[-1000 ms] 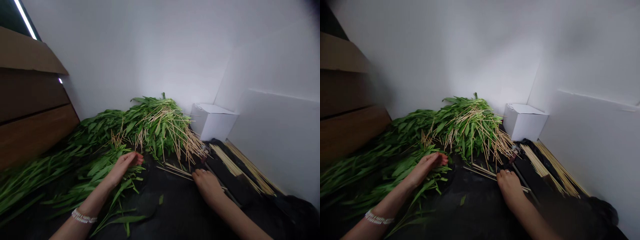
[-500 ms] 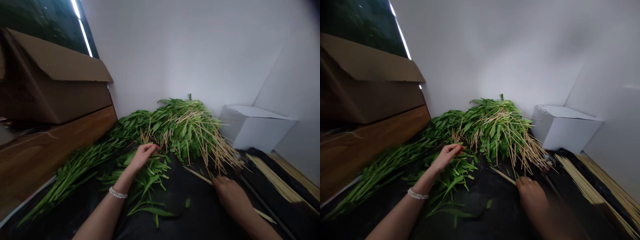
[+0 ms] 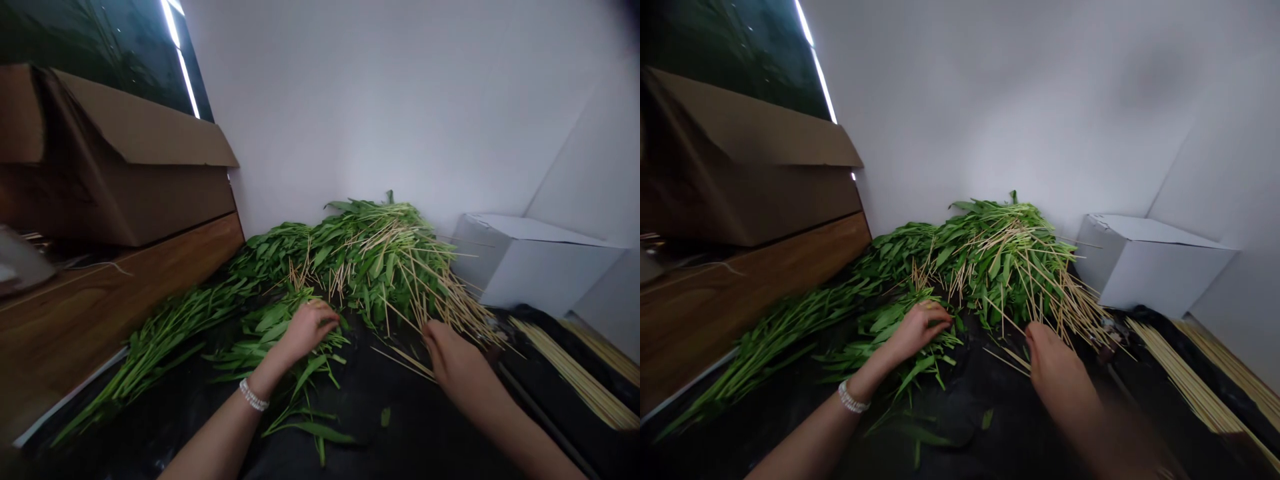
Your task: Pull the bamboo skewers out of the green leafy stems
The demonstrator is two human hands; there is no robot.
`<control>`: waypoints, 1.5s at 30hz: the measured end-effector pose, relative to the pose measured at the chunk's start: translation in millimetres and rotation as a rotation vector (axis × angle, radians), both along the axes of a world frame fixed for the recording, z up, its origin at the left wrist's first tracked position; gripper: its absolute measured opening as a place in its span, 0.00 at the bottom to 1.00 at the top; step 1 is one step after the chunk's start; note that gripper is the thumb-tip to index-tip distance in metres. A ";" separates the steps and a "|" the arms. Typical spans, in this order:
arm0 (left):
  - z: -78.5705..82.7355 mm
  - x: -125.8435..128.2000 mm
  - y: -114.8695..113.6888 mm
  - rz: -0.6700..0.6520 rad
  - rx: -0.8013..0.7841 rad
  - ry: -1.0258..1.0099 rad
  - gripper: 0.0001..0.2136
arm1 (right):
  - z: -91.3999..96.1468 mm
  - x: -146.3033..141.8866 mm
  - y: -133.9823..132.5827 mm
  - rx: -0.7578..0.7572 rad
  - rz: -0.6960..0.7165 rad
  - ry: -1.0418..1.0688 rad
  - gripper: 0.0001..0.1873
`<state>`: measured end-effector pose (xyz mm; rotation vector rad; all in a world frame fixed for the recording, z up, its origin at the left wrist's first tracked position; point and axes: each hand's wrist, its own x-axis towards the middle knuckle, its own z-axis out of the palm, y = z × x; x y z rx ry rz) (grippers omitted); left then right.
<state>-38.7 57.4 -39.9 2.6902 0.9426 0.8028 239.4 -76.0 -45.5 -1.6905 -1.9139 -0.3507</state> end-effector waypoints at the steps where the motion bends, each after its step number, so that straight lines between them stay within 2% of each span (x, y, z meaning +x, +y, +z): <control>1: -1.8 3.3 -3.4 -0.029 0.019 0.058 0.07 | 5.0 -11.5 6.8 0.036 -0.021 0.020 0.09; 3: -5.6 8.0 -8.4 -0.048 0.044 0.159 0.07 | 9.3 -33.6 19.0 0.106 -0.064 -0.002 0.09; 6: -10.6 11.3 -11.3 -0.039 0.067 0.248 0.07 | 0.4 -56.2 30.2 0.202 -0.045 -0.083 0.11; 12: -17.6 17.9 -12.7 -0.023 0.052 0.290 0.04 | -30.1 -56.7 31.1 0.335 0.008 -0.131 0.12; 16: -8.8 19.0 -14.5 -0.017 0.025 0.110 0.05 | -32.1 -47.8 29.9 0.346 0.041 -0.065 0.13; 19: 10.2 12.8 -16.7 0.037 -0.009 -0.227 0.07 | -28.0 -46.9 29.5 0.333 0.053 0.046 0.13; 22: 29.2 5.3 -19.1 0.104 -0.162 -0.631 0.08 | -24.8 -49.6 28.6 0.348 0.052 0.116 0.13; 24: 34.6 3.4 -19.2 0.118 -0.326 -0.845 0.09 | -25.5 -51.3 28.1 0.351 0.065 0.120 0.13; 27: 29.0 7.3 -16.2 0.100 -0.612 -1.023 0.12 | -30.3 -51.8 27.9 0.343 0.099 0.078 0.13; 30: 17.2 14.5 -12.6 0.037 -0.875 -1.084 0.14 | -35.3 -51.2 28.0 0.348 0.134 0.008 0.16; 32: 12.1 17.7 -11.9 0.004 -0.986 -1.107 0.15 | -36.9 -51.5 27.6 0.355 0.138 -0.006 0.17; 38: 10.6 17.8 -13.8 0.035 -1.122 -1.155 0.14 | -39.0 -54.0 26.2 0.349 0.146 -0.004 0.19; 45: 11.2 20.7 -17.5 0.054 -1.054 -1.074 0.13 | -39.9 -54.1 25.3 0.327 0.133 -0.006 0.20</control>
